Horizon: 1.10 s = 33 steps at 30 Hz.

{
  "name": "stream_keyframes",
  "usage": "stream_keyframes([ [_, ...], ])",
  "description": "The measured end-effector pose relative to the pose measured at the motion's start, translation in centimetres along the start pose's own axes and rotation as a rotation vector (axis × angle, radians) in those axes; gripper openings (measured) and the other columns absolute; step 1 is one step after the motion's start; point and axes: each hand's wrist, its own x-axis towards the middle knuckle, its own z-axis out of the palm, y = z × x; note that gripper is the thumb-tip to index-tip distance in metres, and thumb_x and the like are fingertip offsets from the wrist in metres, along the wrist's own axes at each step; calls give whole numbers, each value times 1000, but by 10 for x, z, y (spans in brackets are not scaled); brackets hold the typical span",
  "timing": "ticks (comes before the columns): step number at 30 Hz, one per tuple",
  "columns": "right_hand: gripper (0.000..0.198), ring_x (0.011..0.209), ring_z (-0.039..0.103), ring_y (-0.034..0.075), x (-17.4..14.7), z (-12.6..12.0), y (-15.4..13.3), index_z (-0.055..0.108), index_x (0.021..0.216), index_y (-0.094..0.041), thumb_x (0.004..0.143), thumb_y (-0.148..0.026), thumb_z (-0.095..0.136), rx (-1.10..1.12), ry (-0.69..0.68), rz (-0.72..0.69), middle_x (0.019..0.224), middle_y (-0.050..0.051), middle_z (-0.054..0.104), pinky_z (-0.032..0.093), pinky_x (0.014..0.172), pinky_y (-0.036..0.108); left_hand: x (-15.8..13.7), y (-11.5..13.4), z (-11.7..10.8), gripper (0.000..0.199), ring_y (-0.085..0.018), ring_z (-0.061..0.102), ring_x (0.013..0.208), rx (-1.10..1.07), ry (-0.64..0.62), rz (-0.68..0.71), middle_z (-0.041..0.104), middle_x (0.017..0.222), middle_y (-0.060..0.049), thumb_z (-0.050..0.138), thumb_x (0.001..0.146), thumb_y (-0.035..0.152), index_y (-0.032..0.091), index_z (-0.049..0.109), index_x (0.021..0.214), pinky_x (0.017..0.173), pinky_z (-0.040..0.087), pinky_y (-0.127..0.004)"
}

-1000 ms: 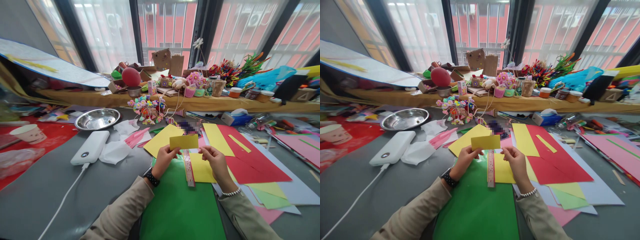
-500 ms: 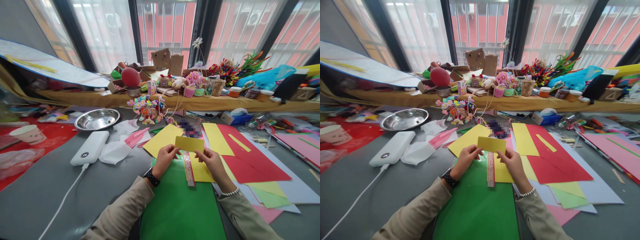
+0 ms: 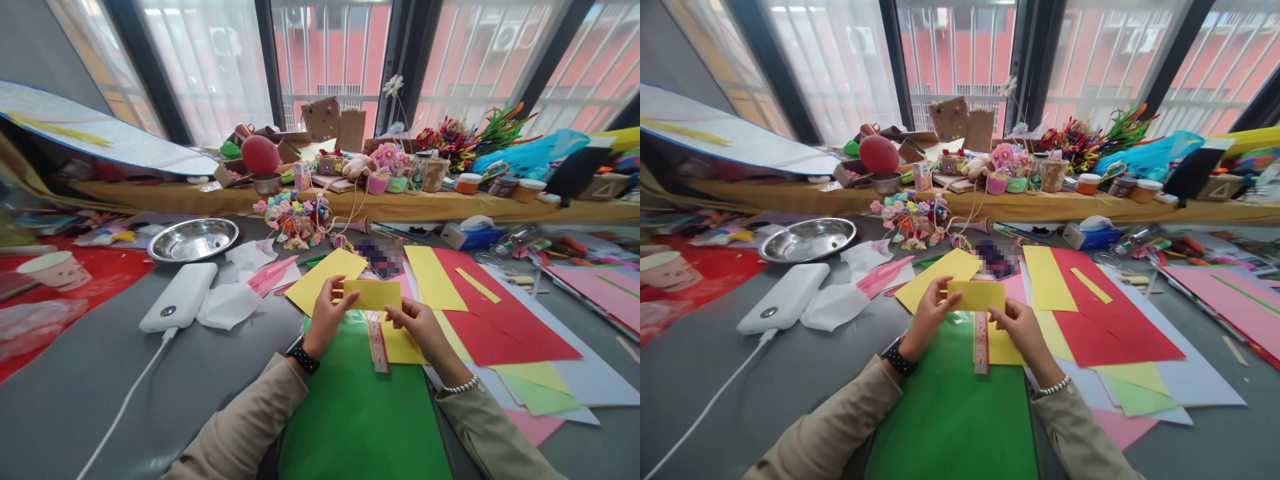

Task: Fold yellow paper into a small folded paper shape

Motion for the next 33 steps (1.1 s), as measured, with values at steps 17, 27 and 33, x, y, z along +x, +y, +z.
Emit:
stream_keyframes([
  [17,27,45,33,8,0,1,3,47,56,-18,72,-39,52,16,159,-36,47,-6,37,27,45,20,-7,8,3,25,-10,46,61,173,-346,0,55,67,-1,52,71,35,11,58,75,53,34,-19],
  [27,23,55,46,11,-1,6,-1,55,66,-16,69,-39,55,11,-33,-5,56,-2,50,35,54,22,-5,3,1,26,-8,43,52,68,-312,-74,50,57,1,55,68,36,10,56,65,49,33,-18],
  [33,25,54,45,10,0,4,1,53,62,-16,71,-39,53,-6,-40,-8,54,-3,47,34,52,21,-4,4,0,26,-10,52,58,-44,-353,-162,58,66,-2,58,67,35,10,59,72,56,42,-21],
])
